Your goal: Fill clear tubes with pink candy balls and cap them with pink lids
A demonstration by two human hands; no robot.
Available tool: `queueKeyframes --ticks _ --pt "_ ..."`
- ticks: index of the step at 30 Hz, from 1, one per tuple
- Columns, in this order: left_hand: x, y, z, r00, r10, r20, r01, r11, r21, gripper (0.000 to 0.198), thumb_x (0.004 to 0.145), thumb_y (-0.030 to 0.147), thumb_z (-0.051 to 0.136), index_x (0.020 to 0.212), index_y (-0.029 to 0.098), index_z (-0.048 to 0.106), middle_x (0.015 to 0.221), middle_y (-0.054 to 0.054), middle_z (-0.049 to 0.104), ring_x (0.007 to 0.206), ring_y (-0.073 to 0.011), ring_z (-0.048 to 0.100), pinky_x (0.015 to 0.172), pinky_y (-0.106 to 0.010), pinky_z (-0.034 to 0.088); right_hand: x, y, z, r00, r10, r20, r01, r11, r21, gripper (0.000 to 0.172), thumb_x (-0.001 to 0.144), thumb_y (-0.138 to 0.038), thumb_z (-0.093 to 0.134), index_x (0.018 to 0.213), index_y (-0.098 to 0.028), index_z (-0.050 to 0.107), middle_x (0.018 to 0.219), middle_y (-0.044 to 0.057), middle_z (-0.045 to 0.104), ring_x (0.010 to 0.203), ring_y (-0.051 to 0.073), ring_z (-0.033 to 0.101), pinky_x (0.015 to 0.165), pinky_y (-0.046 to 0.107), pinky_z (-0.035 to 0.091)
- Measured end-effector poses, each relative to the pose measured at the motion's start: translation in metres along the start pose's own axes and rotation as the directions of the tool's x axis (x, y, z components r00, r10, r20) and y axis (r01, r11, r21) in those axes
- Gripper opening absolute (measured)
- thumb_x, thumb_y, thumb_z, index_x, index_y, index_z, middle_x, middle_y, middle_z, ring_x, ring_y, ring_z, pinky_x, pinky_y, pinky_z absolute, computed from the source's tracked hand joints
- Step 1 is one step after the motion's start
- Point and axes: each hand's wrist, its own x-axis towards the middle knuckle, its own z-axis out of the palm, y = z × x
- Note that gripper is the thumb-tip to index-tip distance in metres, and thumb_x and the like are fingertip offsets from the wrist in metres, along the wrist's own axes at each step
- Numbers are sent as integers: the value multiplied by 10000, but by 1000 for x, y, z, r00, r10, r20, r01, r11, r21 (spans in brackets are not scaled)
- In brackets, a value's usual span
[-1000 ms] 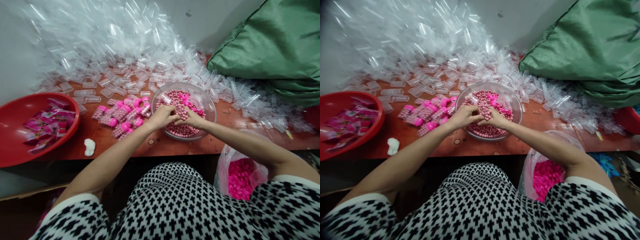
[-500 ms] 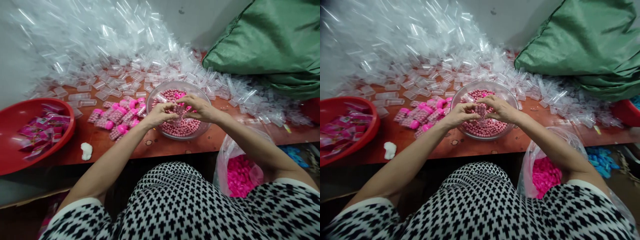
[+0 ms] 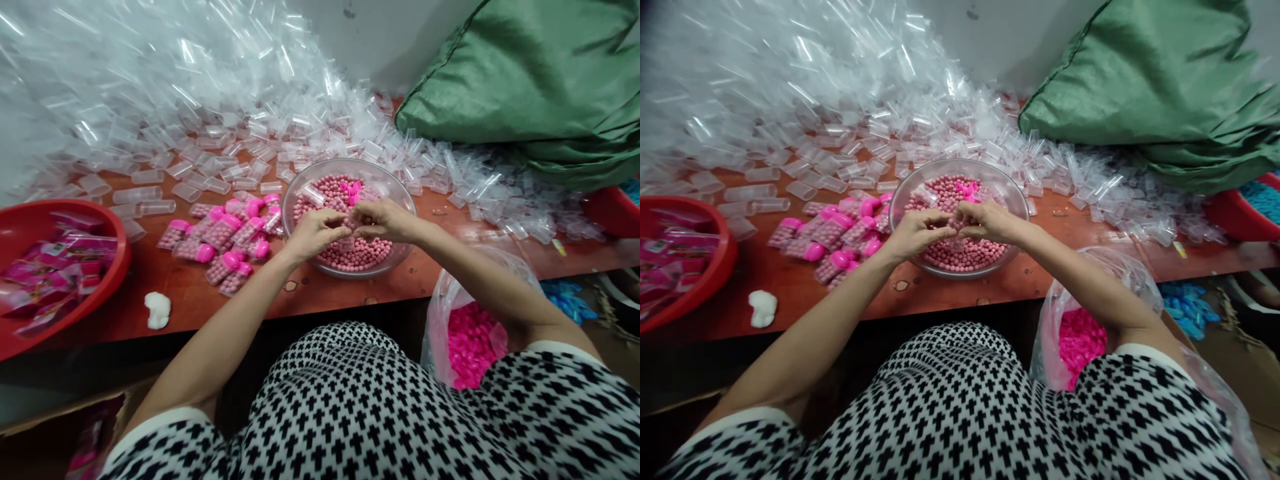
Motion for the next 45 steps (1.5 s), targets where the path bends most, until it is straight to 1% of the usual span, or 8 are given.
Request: queueKeyframes --ticks 5,9,14,21,30,37,41,45 --pt "-1 -1 2 997 72 -27 -67 986 150 165 792 281 657 887 185 752 850 -47 708 847 -194 625 860 -327 479 -25 2 14 997 46 -64 -59 975 -216 80 901 -255 616 942 -192 643 801 34 706 712 163 627 679 258 429" --pt "0 -2 5 992 -56 -116 42 992 -118 237 787 353 677 931 166 699 954 -64 707 889 -203 656 856 -356 531 -36 9 -5 989 72 -126 -106 952 -287 186 903 -354 640 924 -194 734 971 82 754 863 217 676 764 297 450" --pt "2 1 6 953 -295 -67 196 771 -605 479 682 458 803 1003 166 603 893 -29 693 737 -149 681 719 -312 591 -1 25 -25 943 180 -280 -273 901 -338 212 888 -230 587 928 -176 788 924 73 776 865 230 688 789 311 452" --pt "-1 3 6 930 -329 -167 150 750 -644 516 630 446 840 990 178 586 869 -3 671 773 -135 669 686 -277 613 43 35 -6 889 380 -257 -455 663 -594 263 860 -266 656 1073 -152 761 1008 194 763 935 344 686 769 384 482" --pt "1 1 7 939 -281 -199 91 761 -642 531 644 521 842 964 175 598 950 -25 658 866 -154 653 718 -290 615 14 29 -24 934 183 -307 -338 734 -589 377 906 -245 507 1198 -180 737 1150 165 705 964 306 668 803 389 505" --pt "1 7 8 971 -222 -86 110 741 -662 552 648 501 864 1014 174 612 1009 -45 705 885 -162 681 735 -272 595 2 3 -14 911 -20 -411 19 1000 -7 312 833 -350 654 1102 -198 695 971 69 695 833 199 644 804 351 537" --pt "-2 7 8 973 -206 -102 86 737 -670 548 651 489 858 1019 179 596 1025 -54 708 923 -187 691 741 -290 603 12 5 7 884 139 -446 75 901 428 457 726 -547 780 1020 -219 661 961 34 692 855 186 653 828 348 550" --pt "-2 2 9 977 -180 -113 58 738 -673 531 680 479 838 1042 177 593 1030 -54 711 937 -192 695 763 -307 609 14 2 16 877 233 -421 9 866 500 572 744 -683 714 1089 -231 664 1038 47 714 904 209 676 841 383 573"
